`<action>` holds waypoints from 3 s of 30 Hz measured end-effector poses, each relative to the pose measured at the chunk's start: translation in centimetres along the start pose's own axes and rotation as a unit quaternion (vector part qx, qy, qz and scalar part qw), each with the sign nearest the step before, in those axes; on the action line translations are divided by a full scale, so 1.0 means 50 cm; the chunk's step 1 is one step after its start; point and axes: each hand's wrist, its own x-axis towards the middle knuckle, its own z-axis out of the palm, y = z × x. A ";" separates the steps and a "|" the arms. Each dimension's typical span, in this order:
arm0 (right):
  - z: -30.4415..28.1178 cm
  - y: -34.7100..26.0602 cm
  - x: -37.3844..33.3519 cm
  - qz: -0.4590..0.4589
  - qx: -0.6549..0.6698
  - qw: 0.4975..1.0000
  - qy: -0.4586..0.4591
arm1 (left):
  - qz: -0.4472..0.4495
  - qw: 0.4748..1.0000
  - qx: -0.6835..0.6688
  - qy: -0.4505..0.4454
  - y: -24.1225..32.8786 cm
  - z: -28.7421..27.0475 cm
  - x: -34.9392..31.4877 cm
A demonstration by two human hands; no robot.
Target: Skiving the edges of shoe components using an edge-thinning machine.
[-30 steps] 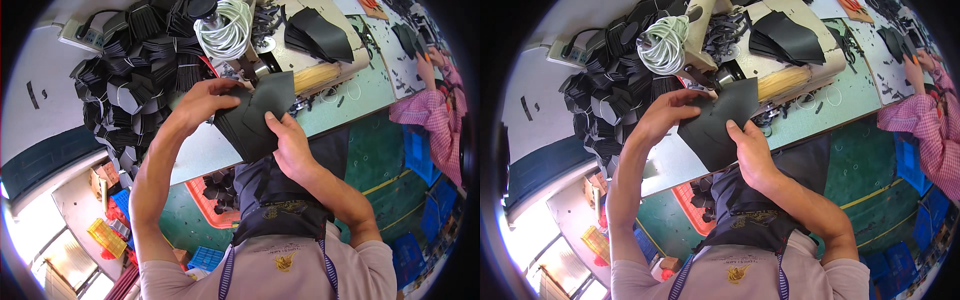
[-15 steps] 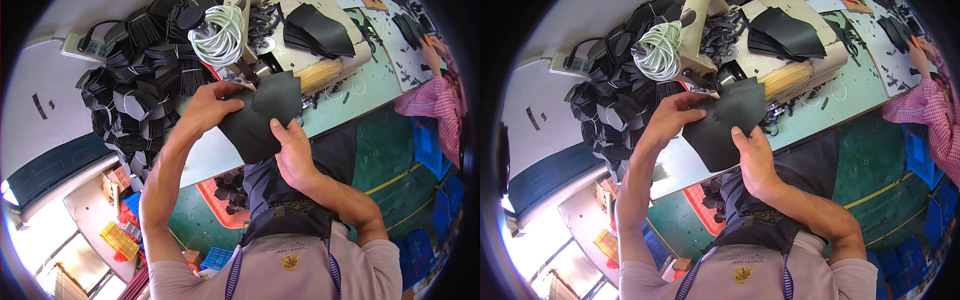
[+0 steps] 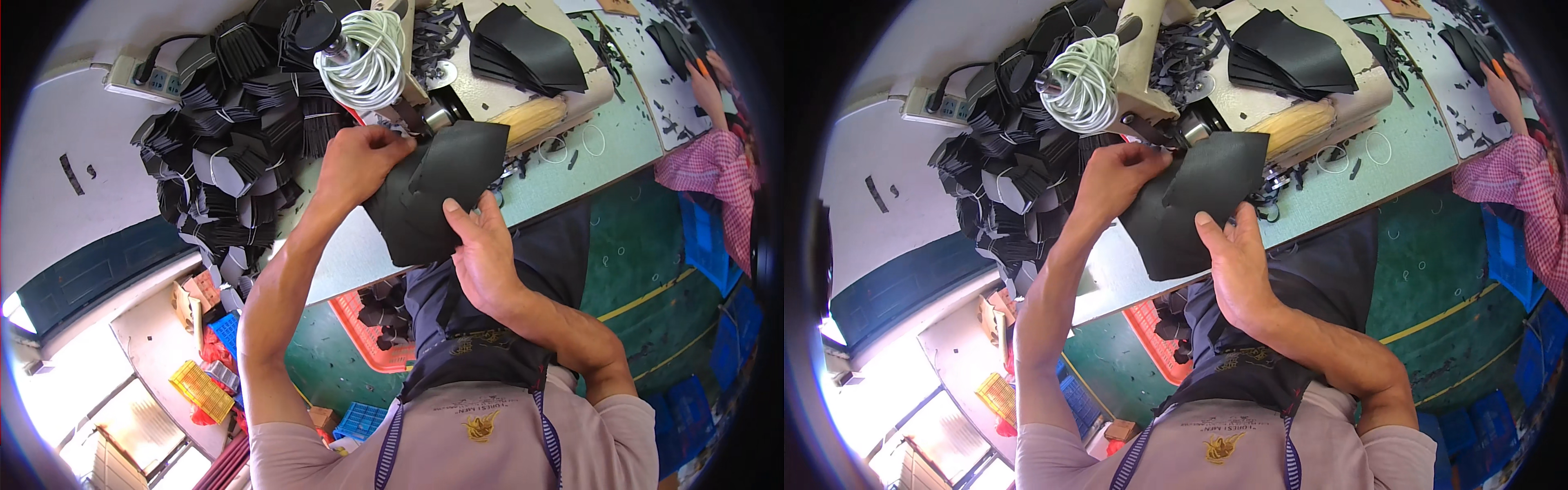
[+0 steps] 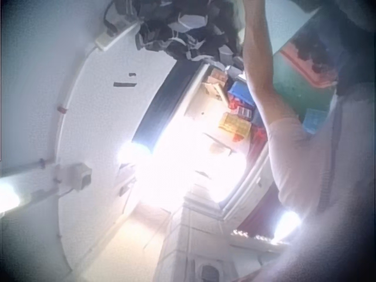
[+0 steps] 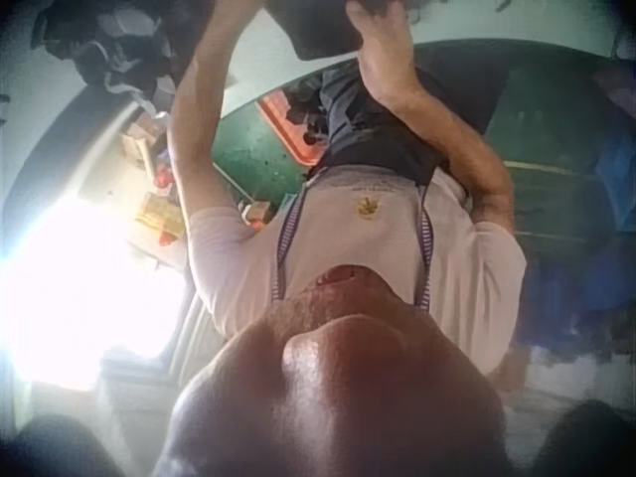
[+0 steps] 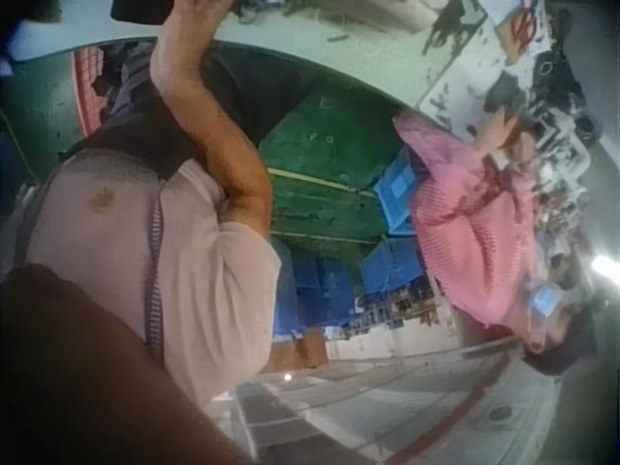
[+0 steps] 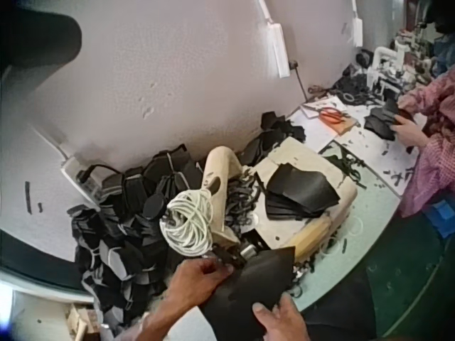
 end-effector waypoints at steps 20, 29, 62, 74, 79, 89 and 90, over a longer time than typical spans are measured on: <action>0.010 -0.043 -0.004 0.044 0.044 0.998 -0.021 | 0.035 0.998 -0.039 0.033 -0.022 0.010 -0.009; 0.008 -0.053 -0.008 0.059 0.042 0.997 0.009 | 0.004 0.990 -0.140 -0.005 -0.048 0.006 -0.021; -0.012 -0.060 -0.020 0.056 0.044 0.997 0.029 | 0.007 0.973 -0.229 -0.009 -0.063 0.021 -0.029; 0.002 -0.059 -0.012 0.020 0.051 0.998 0.039 | 0.019 0.957 -0.284 0.062 -0.040 0.063 -0.023; -0.090 -0.143 -0.026 0.075 -0.252 0.950 -0.171 | 0.112 0.945 -0.298 0.073 -0.044 0.046 -0.149; -0.099 -0.200 -0.091 0.296 -0.461 0.711 -0.440 | 0.109 0.898 -0.132 -0.406 -0.050 0.081 -0.292; -0.107 -0.193 -0.097 0.256 -0.474 0.725 -0.429 | 0.093 0.907 -0.150 -0.383 -0.073 0.097 -0.313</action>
